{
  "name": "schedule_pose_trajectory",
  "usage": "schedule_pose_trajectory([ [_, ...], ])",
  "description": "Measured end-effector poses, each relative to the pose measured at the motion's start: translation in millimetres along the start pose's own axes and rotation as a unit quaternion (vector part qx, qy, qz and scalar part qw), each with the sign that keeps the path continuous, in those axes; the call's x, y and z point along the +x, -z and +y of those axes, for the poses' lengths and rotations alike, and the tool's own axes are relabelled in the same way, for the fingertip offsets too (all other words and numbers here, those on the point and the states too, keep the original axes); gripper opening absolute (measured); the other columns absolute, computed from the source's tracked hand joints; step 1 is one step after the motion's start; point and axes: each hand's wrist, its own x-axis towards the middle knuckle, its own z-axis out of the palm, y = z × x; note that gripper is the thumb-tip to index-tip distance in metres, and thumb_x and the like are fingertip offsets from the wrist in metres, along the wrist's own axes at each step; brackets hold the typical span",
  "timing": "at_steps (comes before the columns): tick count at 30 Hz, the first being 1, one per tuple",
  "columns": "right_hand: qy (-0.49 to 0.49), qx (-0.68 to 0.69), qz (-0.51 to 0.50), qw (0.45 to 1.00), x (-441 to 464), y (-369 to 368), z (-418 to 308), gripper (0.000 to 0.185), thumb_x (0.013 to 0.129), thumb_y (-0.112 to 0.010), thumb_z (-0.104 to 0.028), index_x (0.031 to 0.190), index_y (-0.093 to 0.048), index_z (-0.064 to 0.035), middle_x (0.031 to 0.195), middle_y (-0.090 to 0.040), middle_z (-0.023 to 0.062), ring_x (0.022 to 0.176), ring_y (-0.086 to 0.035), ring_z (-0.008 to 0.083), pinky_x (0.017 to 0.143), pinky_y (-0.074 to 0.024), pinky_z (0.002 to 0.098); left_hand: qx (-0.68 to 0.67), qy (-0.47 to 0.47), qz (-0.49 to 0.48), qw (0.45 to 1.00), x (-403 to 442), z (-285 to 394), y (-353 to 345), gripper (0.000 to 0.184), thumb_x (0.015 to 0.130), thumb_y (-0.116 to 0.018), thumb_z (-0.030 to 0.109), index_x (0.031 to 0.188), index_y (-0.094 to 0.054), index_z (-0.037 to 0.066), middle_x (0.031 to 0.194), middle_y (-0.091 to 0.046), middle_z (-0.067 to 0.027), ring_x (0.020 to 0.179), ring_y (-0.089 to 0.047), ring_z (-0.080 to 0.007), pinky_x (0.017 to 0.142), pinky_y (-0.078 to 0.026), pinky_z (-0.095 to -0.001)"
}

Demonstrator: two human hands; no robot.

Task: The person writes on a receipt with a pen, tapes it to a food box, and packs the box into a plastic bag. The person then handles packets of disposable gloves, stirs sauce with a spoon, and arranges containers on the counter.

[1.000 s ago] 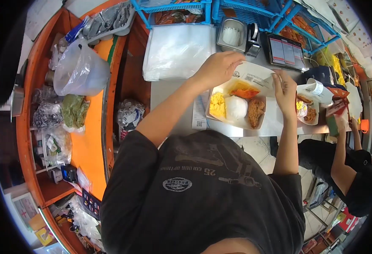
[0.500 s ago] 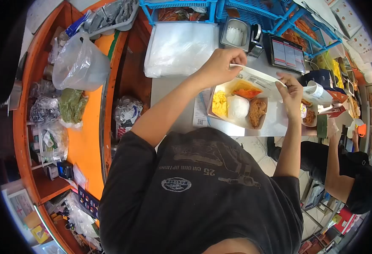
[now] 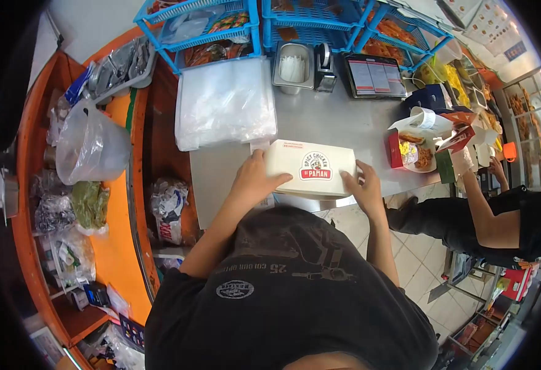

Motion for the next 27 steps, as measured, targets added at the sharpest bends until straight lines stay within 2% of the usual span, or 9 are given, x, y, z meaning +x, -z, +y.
schedule_pose_trajectory([
  [2,-0.119,0.144,-0.045,0.981,-0.2,-0.6,-6.8,0.048,0.077,-0.071,-0.027,0.107,-0.058,0.0086,0.091,-0.064,0.0211,0.082,-0.064,0.0238,0.074,-0.0501,0.0337,-0.080,0.034,-0.044,0.995,2.7,3.6,7.8,0.062,0.066,-0.078,0.040,0.095,-0.053,-0.008,0.093,-0.062,-0.0245,0.089,-0.062,-0.0330,0.081,-0.048,-0.0395],
  [5,-0.121,0.091,-0.048,0.987,3.0,15.2,-27.7,0.046,0.079,-0.069,-0.025,0.106,-0.057,0.0097,0.086,-0.066,0.0190,0.079,-0.064,0.0209,0.071,-0.0503,0.0338,-0.134,0.037,-0.094,0.986,3.7,5.0,22.7,0.067,0.071,-0.075,0.041,0.104,-0.052,-0.013,0.093,-0.064,-0.0241,0.085,-0.064,-0.0297,0.081,-0.048,-0.0377],
  [8,-0.155,0.005,-0.201,0.967,11.5,21.1,-36.2,0.045,0.081,-0.067,-0.019,0.111,-0.055,0.0113,0.085,-0.067,0.0193,0.082,-0.065,0.0229,0.073,-0.0498,0.0352,-0.281,0.076,-0.209,0.934,12.3,-18.3,0.0,0.066,0.080,-0.068,0.036,0.118,-0.048,-0.015,0.112,-0.058,-0.0296,0.110,-0.056,-0.0347,0.092,-0.043,-0.0348],
  [11,-0.133,-0.031,-0.163,0.977,7.2,0.4,-25.4,0.044,0.084,-0.062,-0.014,0.121,-0.052,0.0084,0.105,-0.063,0.0251,0.096,-0.064,0.0299,0.081,-0.0493,0.0375,-0.110,-0.017,-0.015,0.994,16.6,-54.2,-53.2,0.057,0.085,-0.062,0.029,0.126,-0.048,-0.008,0.129,-0.046,-0.0321,0.133,-0.031,-0.0393,0.105,-0.032,-0.0348],
  [15,0.069,0.116,-0.091,0.987,-26.7,10.1,-24.9,0.042,0.086,-0.059,-0.003,0.128,-0.052,-0.0049,0.129,-0.048,0.0234,0.111,-0.056,0.0299,0.093,-0.0440,0.0351,-0.232,-0.249,0.036,0.940,-11.8,-26.8,-17.3,0.039,0.084,-0.064,0.019,0.119,-0.060,0.003,0.138,-0.041,-0.0231,0.139,-0.013,-0.0403,0.111,-0.022,-0.0399],
  [17,0.112,0.011,-0.125,0.986,-34.2,15.9,-22.1,0.050,0.084,-0.060,-0.003,0.132,-0.049,-0.0111,0.142,-0.035,0.0249,0.121,-0.049,0.0356,0.096,-0.0421,0.0366,-0.142,-0.342,-0.011,0.929,-15.9,-40.6,-24.2,0.036,0.081,-0.067,0.015,0.116,-0.063,0.006,0.137,-0.045,-0.0179,0.138,-0.018,-0.0405,0.110,-0.024,-0.0430],
  [20,0.129,-0.005,-0.097,0.987,-37.3,4.5,-8.8,0.047,0.085,-0.061,-0.011,0.130,-0.052,-0.0158,0.144,-0.029,0.0252,0.119,-0.048,0.0412,0.093,-0.0455,0.0401,-0.114,-0.365,0.028,0.923,-13.5,-56.0,-42.3,0.036,0.079,-0.069,0.012,0.114,-0.065,0.009,0.137,-0.047,-0.0123,0.136,-0.023,-0.0410,0.109,-0.028,-0.0446],
  [26,0.111,0.014,-0.102,0.988,-40.8,0.7,-0.6,0.047,0.088,-0.053,-0.006,0.135,-0.045,-0.0103,0.143,-0.029,0.0260,0.119,-0.048,0.0403,0.092,-0.0459,0.0400,-0.100,-0.390,0.065,0.913,-16.9,-54.0,-48.0,0.041,0.071,-0.077,0.018,0.110,-0.066,0.009,0.131,-0.052,-0.0124,0.133,-0.028,-0.0426,0.106,-0.034,-0.0454],
  [27,0.145,0.012,-0.044,0.988,-38.2,-4.7,-3.5,0.049,0.090,-0.048,-0.004,0.138,-0.040,-0.0062,0.144,-0.029,0.0265,0.120,-0.048,0.0393,0.092,-0.0463,0.0382,-0.091,-0.388,0.072,0.914,-14.1,-53.9,-48.9,0.040,0.070,-0.078,0.018,0.108,-0.067,0.009,0.130,-0.053,-0.0122,0.133,-0.028,-0.0427,0.106,-0.035,-0.0454],
])
